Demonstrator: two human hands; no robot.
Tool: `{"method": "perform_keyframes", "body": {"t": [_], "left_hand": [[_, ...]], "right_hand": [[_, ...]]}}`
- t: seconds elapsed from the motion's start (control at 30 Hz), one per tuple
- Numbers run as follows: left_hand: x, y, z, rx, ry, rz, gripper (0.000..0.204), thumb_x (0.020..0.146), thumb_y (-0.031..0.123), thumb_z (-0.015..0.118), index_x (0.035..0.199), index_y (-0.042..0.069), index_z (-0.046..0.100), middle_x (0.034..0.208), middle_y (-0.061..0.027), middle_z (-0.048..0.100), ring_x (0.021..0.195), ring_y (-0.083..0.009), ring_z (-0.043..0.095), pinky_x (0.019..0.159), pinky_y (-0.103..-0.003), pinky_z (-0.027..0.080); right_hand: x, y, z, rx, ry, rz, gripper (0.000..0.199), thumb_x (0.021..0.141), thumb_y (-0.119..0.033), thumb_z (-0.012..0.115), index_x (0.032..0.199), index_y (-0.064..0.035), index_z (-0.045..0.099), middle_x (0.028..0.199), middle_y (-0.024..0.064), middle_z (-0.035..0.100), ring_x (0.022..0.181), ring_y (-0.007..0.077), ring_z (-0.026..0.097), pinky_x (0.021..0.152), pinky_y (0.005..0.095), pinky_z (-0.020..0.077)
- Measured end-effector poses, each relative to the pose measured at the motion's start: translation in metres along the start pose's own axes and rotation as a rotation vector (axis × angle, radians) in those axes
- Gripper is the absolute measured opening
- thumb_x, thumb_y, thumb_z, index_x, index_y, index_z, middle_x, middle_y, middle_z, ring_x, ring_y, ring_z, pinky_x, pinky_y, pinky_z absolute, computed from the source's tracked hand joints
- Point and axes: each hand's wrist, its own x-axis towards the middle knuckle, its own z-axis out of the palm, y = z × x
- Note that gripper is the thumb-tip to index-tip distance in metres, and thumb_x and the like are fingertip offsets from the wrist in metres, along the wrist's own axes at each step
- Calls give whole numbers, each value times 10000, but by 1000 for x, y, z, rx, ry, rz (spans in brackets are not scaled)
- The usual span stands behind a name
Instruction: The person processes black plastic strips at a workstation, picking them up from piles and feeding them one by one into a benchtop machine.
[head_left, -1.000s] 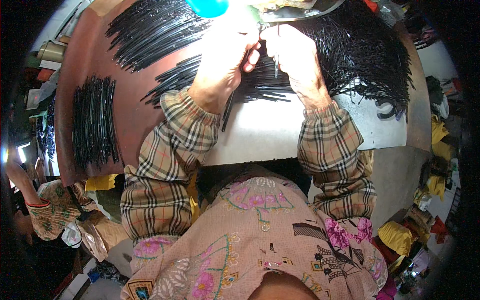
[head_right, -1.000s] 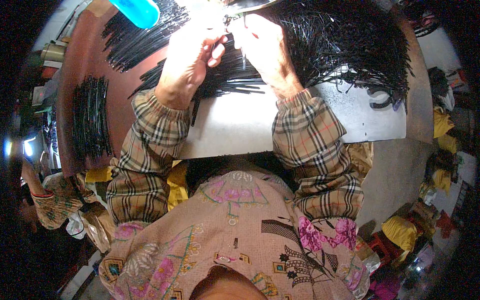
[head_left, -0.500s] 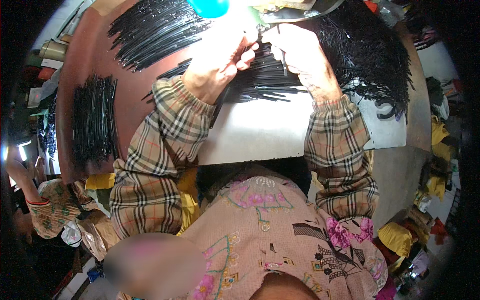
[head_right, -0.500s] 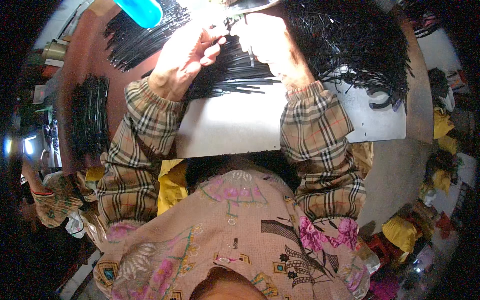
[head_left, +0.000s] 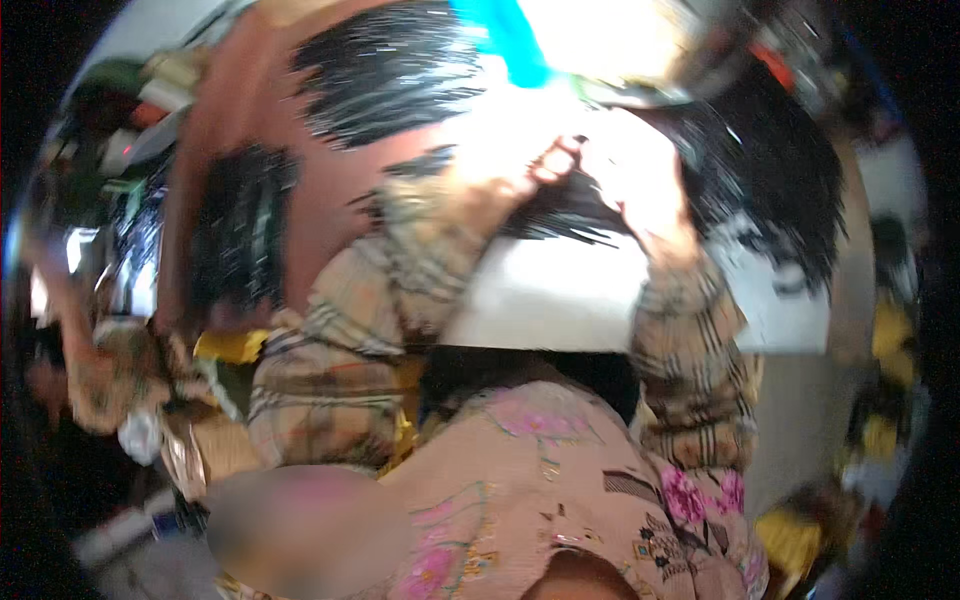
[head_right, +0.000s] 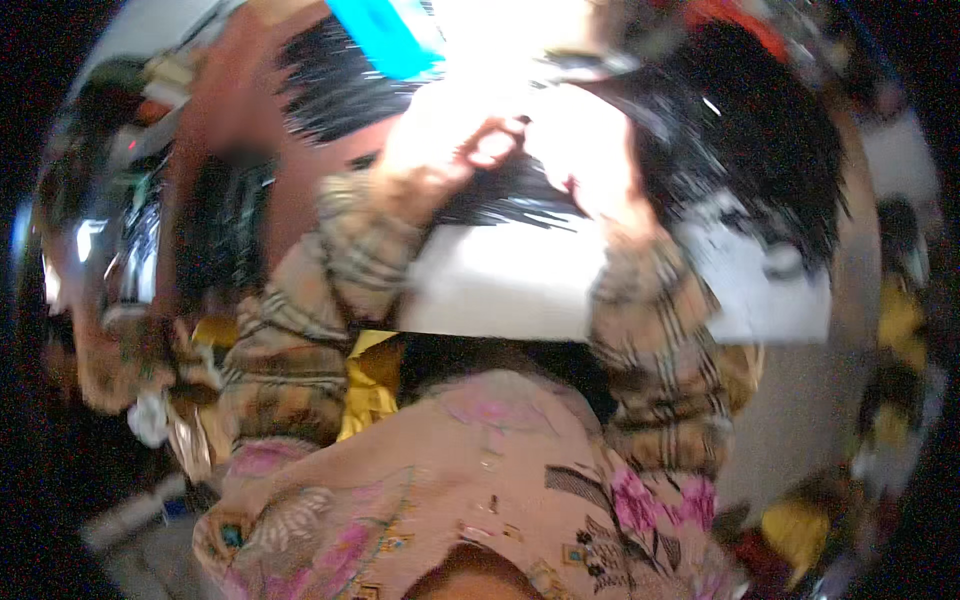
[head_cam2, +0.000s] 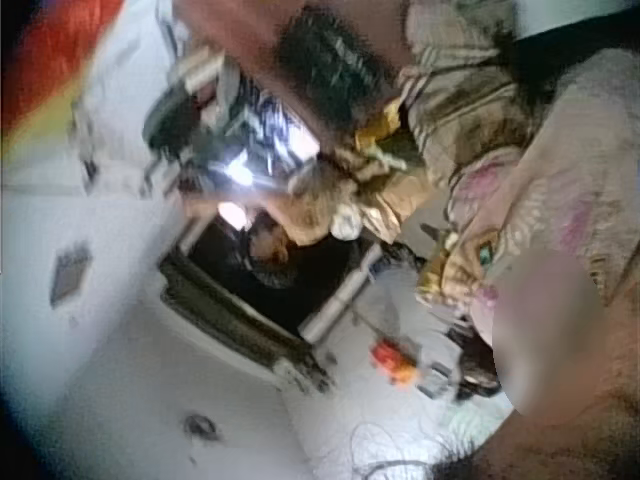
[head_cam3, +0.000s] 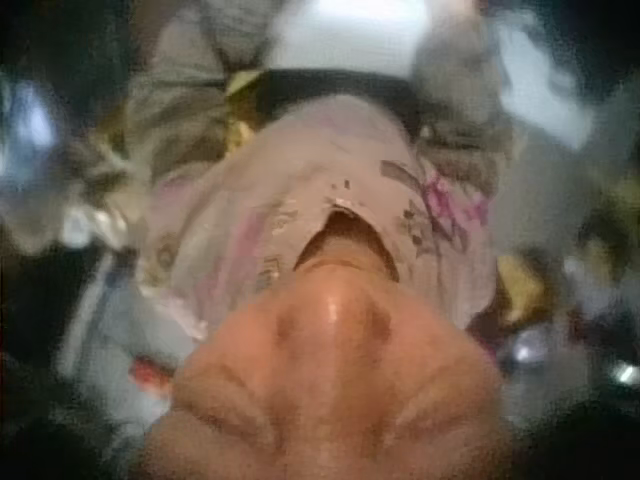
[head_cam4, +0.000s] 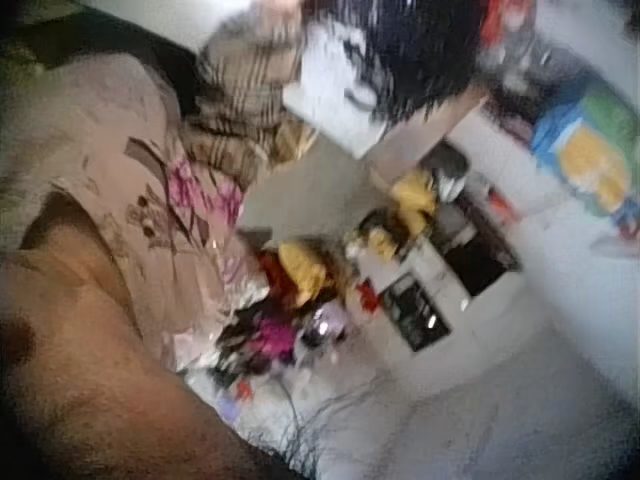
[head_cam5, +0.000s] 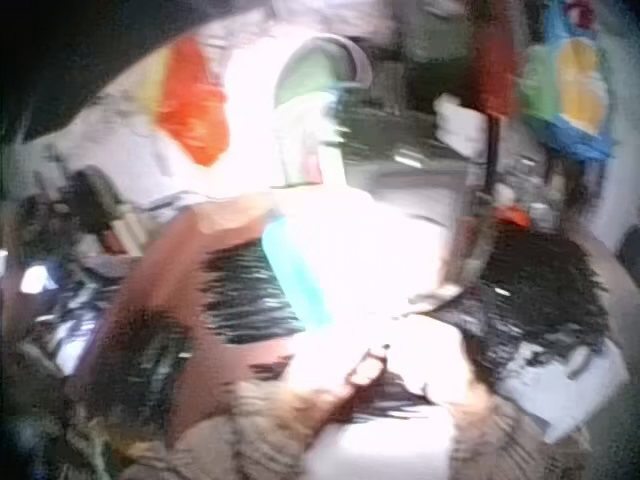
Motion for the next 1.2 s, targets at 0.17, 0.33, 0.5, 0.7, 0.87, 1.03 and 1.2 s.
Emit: {"method": "perform_keyframes", "body": {"t": [0.17,0.33,0.5,0.7,0.87,1.03,1.2], "left_hand": [[-7,6,47,323,196,61,212,858,100,648,1040,-3,611,818,-66,628,651,-85,579,518,-213,482],[-32,22,38,762,326,118,180,778,92,633,926,24,711,727,-135,648,592,-215,568,578,-321,465],[-30,18,50,739,355,112,202,767,152,654,885,-3,705,755,-188,667,642,-229,656,608,-329,493],[-28,17,52,979,420,296,174,771,198,624,823,40,674,740,-178,608,663,-352,616,577,-413,481],[-40,10,51,1297,327,360,106,817,193,602,850,98,635,772,-124,546,650,-293,598,559,-380,490],[-40,14,51,1441,348,464,124,833,178,618,791,62,613,751,-113,552,638,-267,604,540,-356,487],[-38,19,50,1455,362,574,189,835,202,626,716,55,618,697,-112,552,615,-260,587,530,-354,471]], "right_hand": [[-32,-21,-3,-205,207,69,141,932,-150,547,993,-34,599,718,-31,543,488,10,421,396,150,312],[-33,-8,15,-138,213,167,198,977,-144,514,1116,-4,492,718,36,551,487,58,482,432,187,405],[-34,-17,6,-56,126,223,253,956,-150,553,1129,29,505,725,81,586,467,100,515,413,204,412],[-28,-15,4,-118,208,177,238,930,-144,588,1066,43,531,728,100,603,480,118,545,430,216,447],[-30,-12,-10,-123,245,164,236,943,-131,566,1107,36,532,755,104,618,481,110,547,411,207,443],[-27,-11,-19,-97,264,86,251,943,-167,581,1112,17,549,761,78,617,490,92,546,401,193,429],[-20,-16,-16,-96,264,51,149,953,-187,571,964,-38,565,721,50,617,489,78,527,407,194,425]]}}
